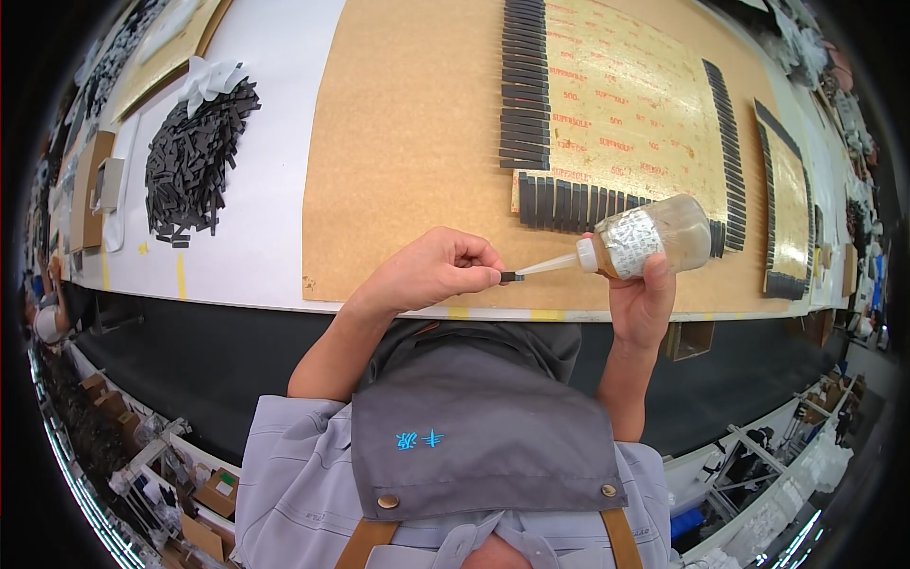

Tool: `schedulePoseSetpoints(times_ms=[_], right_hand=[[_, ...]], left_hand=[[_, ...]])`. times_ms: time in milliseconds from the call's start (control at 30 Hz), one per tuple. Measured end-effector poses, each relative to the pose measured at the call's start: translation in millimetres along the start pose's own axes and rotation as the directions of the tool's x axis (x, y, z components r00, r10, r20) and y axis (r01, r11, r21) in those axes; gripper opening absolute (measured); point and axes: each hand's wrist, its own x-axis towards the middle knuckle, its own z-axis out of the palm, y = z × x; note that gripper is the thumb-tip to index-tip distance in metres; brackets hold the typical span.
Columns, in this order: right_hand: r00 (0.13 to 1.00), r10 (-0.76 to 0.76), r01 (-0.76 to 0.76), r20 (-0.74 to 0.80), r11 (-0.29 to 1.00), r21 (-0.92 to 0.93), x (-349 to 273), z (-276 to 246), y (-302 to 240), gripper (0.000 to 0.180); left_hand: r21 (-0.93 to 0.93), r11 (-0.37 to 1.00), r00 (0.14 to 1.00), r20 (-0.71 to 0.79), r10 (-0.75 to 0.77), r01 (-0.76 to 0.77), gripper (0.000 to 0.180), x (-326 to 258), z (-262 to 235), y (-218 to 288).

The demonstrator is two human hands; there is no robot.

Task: Applying glue to small black leather or plastic pieces and arranging them on a template board for leather goods assembly.

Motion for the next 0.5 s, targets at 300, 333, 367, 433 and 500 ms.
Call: schedulePoseSetpoints(times_ms=[300,333,367,433,500], right_hand=[[1.000,0.005,-0.005,-0.013,1.000,-0.028,-0.5,-0.7,0.9,0.057],[1.000,0.005,-0.006,-0.013,1.000,-0.028,-0.5,-0.6,0.8,0.057],[1.000,0.007,-0.007,-0.014,0.999,-0.038,-0.5,-0.1,0.5,0.057],[1.000,0.010,-0.010,-0.013,0.999,-0.046,-0.1,1.6,0.2,0.058],[1.000,0.008,-0.009,-0.014,0.998,-0.059,0.4,3.5,-0.6,0.058]], left_hand=[[-0.007,1.000,1.000,-0.006,-0.005,0.005,0.014,-0.2,0.0,-0.3],[-0.011,1.000,1.000,-0.010,-0.009,0.009,0.014,-0.3,0.2,0.0],[-0.012,1.000,1.000,-0.010,-0.009,0.009,0.014,0.0,0.2,-0.3],[-0.010,1.000,1.000,-0.008,-0.011,0.011,0.013,0.2,-0.3,-1.4],[-0.008,1.000,1.000,-0.010,-0.016,0.016,0.013,0.4,-0.4,-1.9]])
